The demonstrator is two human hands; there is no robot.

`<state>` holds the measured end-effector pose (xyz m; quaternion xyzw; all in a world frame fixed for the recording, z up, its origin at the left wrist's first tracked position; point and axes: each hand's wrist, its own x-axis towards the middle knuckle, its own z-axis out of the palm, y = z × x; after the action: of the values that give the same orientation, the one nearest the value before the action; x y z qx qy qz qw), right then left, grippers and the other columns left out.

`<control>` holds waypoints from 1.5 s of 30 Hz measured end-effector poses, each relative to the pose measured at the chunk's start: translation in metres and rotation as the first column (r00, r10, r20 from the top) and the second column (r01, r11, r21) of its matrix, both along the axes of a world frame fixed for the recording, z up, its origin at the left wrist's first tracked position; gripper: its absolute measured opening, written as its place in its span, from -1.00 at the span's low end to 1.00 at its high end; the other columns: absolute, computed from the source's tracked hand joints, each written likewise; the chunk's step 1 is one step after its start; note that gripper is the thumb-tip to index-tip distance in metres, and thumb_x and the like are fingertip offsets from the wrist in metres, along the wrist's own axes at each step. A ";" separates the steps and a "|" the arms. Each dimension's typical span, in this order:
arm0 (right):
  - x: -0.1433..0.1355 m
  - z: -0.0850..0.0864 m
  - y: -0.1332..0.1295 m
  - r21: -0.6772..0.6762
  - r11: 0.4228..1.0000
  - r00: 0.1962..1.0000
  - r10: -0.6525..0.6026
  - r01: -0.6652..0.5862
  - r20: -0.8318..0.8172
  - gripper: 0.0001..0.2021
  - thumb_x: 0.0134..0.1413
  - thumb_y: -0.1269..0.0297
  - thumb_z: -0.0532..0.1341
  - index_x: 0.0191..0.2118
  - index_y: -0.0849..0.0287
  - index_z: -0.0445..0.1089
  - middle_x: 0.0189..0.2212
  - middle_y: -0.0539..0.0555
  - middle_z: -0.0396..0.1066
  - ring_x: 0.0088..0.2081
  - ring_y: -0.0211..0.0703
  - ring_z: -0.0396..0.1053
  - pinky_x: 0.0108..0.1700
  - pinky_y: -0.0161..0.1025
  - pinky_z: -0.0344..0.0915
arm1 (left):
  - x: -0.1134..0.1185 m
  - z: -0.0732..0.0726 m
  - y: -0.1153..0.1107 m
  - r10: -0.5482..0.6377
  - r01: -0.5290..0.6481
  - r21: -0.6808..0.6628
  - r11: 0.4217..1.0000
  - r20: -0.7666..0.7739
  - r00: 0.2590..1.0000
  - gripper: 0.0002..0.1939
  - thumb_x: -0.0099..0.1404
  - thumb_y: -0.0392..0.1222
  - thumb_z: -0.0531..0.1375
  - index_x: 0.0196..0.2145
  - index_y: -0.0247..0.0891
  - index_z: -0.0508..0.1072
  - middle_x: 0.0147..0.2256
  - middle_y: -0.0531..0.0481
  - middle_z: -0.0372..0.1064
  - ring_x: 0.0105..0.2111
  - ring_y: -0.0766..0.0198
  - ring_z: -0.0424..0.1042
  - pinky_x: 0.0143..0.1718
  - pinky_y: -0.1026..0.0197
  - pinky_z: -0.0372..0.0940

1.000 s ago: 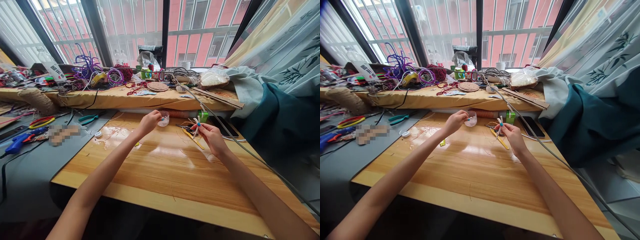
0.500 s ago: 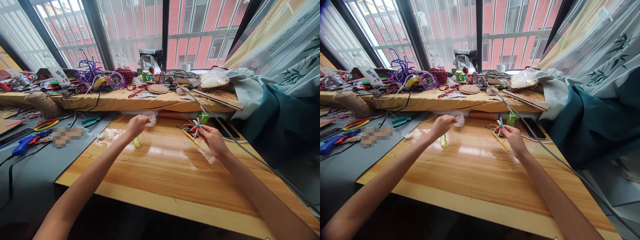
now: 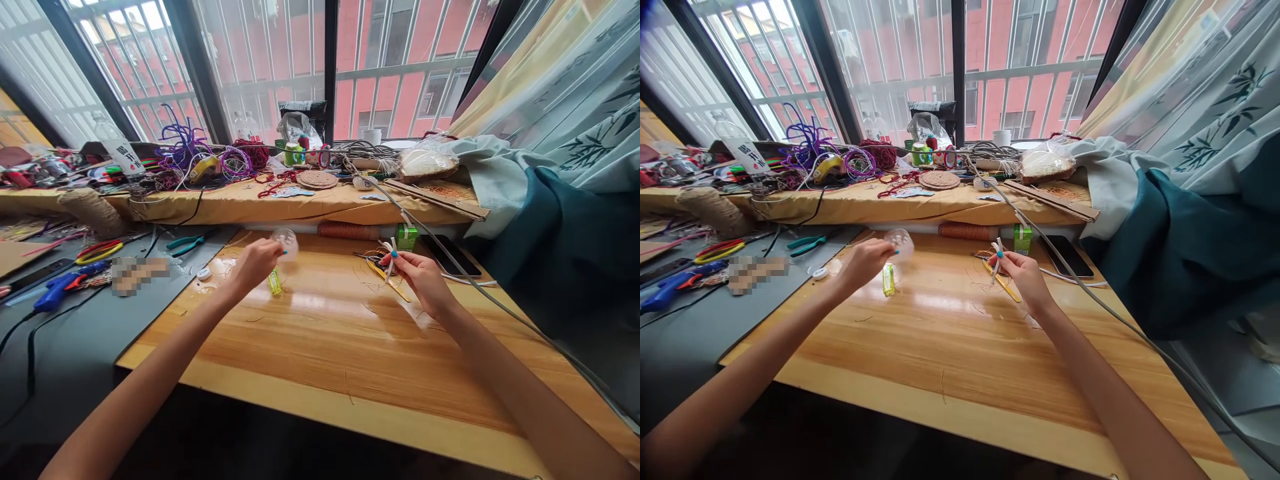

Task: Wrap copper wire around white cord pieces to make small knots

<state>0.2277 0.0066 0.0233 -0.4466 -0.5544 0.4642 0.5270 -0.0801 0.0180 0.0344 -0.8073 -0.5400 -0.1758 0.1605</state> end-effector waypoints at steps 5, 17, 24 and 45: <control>0.002 0.001 0.000 0.005 1.000 1.000 0.005 -0.005 -0.015 -0.73 -0.23 0.05 0.24 -0.47 0.18 0.41 -0.46 0.06 0.37 -0.37 -0.21 0.27 -0.24 -0.22 0.20 | 0.000 -0.008 0.000 -0.145 0.135 -0.178 0.975 -0.044 0.989 -0.76 0.20 -0.29 -0.05 -0.47 -0.25 0.39 -0.46 -0.03 0.37 -0.42 0.30 0.31 -0.42 0.31 0.14; 0.001 -0.001 0.001 -0.009 1.000 1.000 0.001 -0.001 0.025 -0.70 -0.25 0.03 0.24 -0.48 0.20 0.41 -0.46 0.05 0.36 -0.40 -0.23 0.26 -0.25 -0.24 0.20 | 0.037 -0.006 0.012 0.048 -0.047 -0.109 0.993 0.000 0.999 -0.77 0.21 -0.28 -0.06 -0.43 -0.25 0.38 -0.44 -0.06 0.38 -0.40 0.24 0.32 -0.44 0.28 0.13; -0.005 0.001 0.006 0.016 0.993 0.958 0.108 -0.117 0.266 -0.69 -0.13 0.03 0.15 -0.47 0.22 0.40 -0.50 0.04 0.35 -0.43 -0.25 0.24 -0.32 -0.27 0.15 | 0.019 0.000 0.014 0.131 -0.159 0.077 0.984 0.287 0.949 -0.70 0.25 -0.05 -0.09 -0.26 -0.19 0.36 -0.24 -0.01 0.37 -0.31 0.27 0.35 -0.43 0.31 0.12; -0.032 0.021 0.038 0.597 0.792 0.695 -0.358 -0.127 0.623 -0.71 0.07 0.18 0.02 -0.37 0.20 0.44 0.05 0.17 0.14 0.13 -0.03 -0.06 0.11 -0.05 -0.11 | 0.026 -0.016 -0.002 0.046 -0.083 0.234 0.969 0.160 0.986 -0.63 0.30 -0.16 -0.20 -0.36 -0.28 0.36 -0.44 -0.05 0.35 -0.43 0.33 0.32 -0.46 0.31 0.07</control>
<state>0.1957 0.0447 0.0443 -0.4354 -0.7989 0.0197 0.4145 -0.0540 0.0160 0.0186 -0.7481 -0.5514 -0.2962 0.2204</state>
